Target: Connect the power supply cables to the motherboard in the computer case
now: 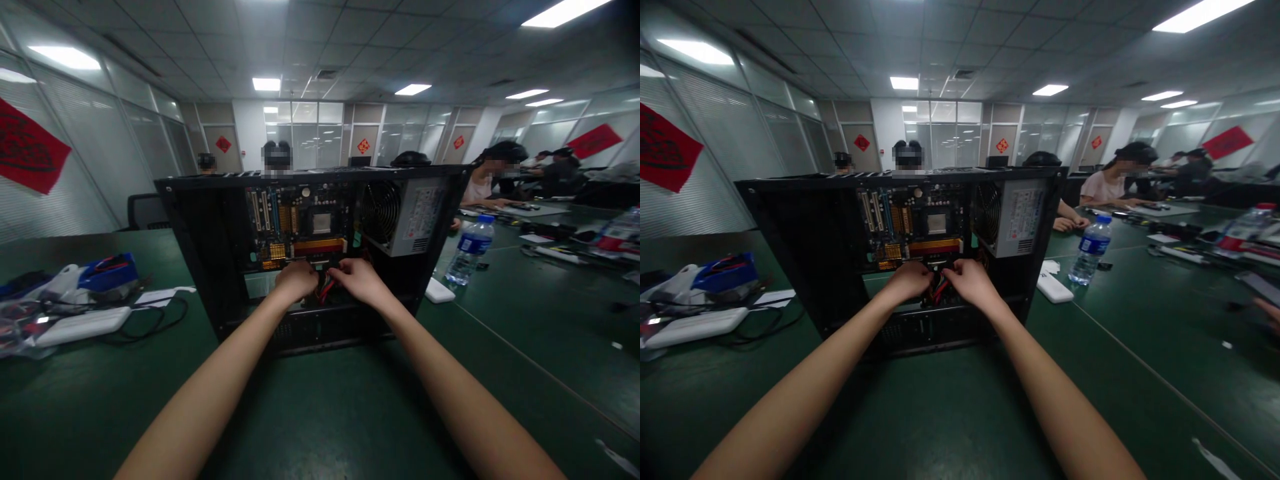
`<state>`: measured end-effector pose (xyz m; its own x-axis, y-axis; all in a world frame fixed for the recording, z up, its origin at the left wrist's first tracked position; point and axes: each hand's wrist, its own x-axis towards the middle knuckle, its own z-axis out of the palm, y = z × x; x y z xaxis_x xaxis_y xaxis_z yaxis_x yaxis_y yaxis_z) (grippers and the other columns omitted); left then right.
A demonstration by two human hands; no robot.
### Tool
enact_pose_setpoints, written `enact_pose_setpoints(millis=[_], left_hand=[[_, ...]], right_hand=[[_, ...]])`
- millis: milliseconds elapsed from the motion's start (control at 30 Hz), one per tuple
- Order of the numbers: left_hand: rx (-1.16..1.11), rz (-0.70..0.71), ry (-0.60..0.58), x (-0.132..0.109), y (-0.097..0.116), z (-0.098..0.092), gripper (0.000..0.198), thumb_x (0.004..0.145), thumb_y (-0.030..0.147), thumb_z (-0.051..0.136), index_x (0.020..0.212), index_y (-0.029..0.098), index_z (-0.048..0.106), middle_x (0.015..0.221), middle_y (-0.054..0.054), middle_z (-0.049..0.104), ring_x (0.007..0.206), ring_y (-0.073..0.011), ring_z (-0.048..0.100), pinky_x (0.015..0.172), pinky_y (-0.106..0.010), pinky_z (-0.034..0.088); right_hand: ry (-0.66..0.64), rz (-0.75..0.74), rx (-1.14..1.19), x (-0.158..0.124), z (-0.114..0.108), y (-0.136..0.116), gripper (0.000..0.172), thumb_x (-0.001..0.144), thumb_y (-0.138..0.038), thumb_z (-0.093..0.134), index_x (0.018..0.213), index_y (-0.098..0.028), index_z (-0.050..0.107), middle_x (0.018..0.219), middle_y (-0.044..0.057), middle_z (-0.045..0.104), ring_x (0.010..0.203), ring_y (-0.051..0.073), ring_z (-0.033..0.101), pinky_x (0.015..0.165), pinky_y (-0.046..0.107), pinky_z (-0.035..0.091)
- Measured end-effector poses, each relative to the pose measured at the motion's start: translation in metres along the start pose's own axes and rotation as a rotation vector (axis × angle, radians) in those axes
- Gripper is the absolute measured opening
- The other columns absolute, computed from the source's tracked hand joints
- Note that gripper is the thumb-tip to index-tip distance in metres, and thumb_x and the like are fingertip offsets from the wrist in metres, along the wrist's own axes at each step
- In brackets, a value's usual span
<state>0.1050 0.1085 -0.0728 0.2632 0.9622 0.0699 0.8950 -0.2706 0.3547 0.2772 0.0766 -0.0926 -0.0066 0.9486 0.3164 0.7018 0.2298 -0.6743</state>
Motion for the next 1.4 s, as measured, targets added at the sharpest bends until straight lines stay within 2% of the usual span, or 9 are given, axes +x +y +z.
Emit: enact_pose_setpoints(millis=[133, 300, 933, 1133, 1400], left_hand=[[0.027, -0.027, 0.017, 0.003, 0.001, 0.005, 0.037, 0.086, 0.036, 0.047, 0.1, 0.016, 0.076, 0.105, -0.018, 0.074, 0.095, -0.0299, 0.071, 0.076, -0.034, 0.053], [0.034, -0.029, 0.019, 0.0, 0.0, 0.007, 0.039, 0.089, 0.036, 0.045, 0.103, 0.016, 0.075, 0.108, -0.018, 0.074, 0.099, -0.0292, 0.071, 0.079, -0.034, 0.053], [0.06, -0.041, 0.046, -0.006, 0.004, 0.002, 0.042, 0.089, 0.037, 0.041, 0.102, 0.013, 0.074, 0.111, -0.02, 0.072, 0.104, -0.0315, 0.07, 0.084, -0.037, 0.054], [0.052, -0.061, 0.063, 0.0, 0.004, 0.006, 0.045, 0.09, 0.041, 0.042, 0.107, 0.011, 0.073, 0.115, -0.021, 0.071, 0.108, -0.0319, 0.068, 0.086, -0.036, 0.053], [-0.007, -0.053, 0.038, 0.01, -0.001, 0.009, 0.041, 0.09, 0.041, 0.045, 0.099, 0.014, 0.076, 0.106, -0.017, 0.075, 0.098, -0.0278, 0.071, 0.077, -0.031, 0.053]], right_hand=[[0.002, -0.016, -0.005, -0.003, -0.001, 0.001, 0.031, 0.089, -0.038, 0.059, 0.066, -0.017, 0.058, 0.062, 0.003, 0.063, 0.061, 0.016, 0.056, 0.057, 0.026, 0.031], [0.014, -0.022, 0.024, -0.003, 0.0, 0.002, 0.03, 0.09, -0.037, 0.059, 0.068, -0.017, 0.06, 0.063, 0.003, 0.065, 0.062, 0.017, 0.06, 0.057, 0.026, 0.032], [0.023, -0.052, 0.031, -0.003, 0.002, 0.003, 0.028, 0.09, -0.037, 0.061, 0.07, -0.017, 0.06, 0.065, 0.004, 0.067, 0.063, 0.017, 0.063, 0.057, 0.025, 0.035], [0.031, -0.051, 0.019, -0.005, 0.001, 0.0, 0.03, 0.091, -0.038, 0.061, 0.069, -0.018, 0.059, 0.063, 0.004, 0.066, 0.062, 0.017, 0.063, 0.057, 0.024, 0.035], [0.038, -0.064, 0.03, -0.005, 0.003, 0.001, 0.03, 0.091, -0.039, 0.06, 0.069, -0.018, 0.057, 0.063, 0.003, 0.065, 0.062, 0.017, 0.062, 0.056, 0.024, 0.033]])
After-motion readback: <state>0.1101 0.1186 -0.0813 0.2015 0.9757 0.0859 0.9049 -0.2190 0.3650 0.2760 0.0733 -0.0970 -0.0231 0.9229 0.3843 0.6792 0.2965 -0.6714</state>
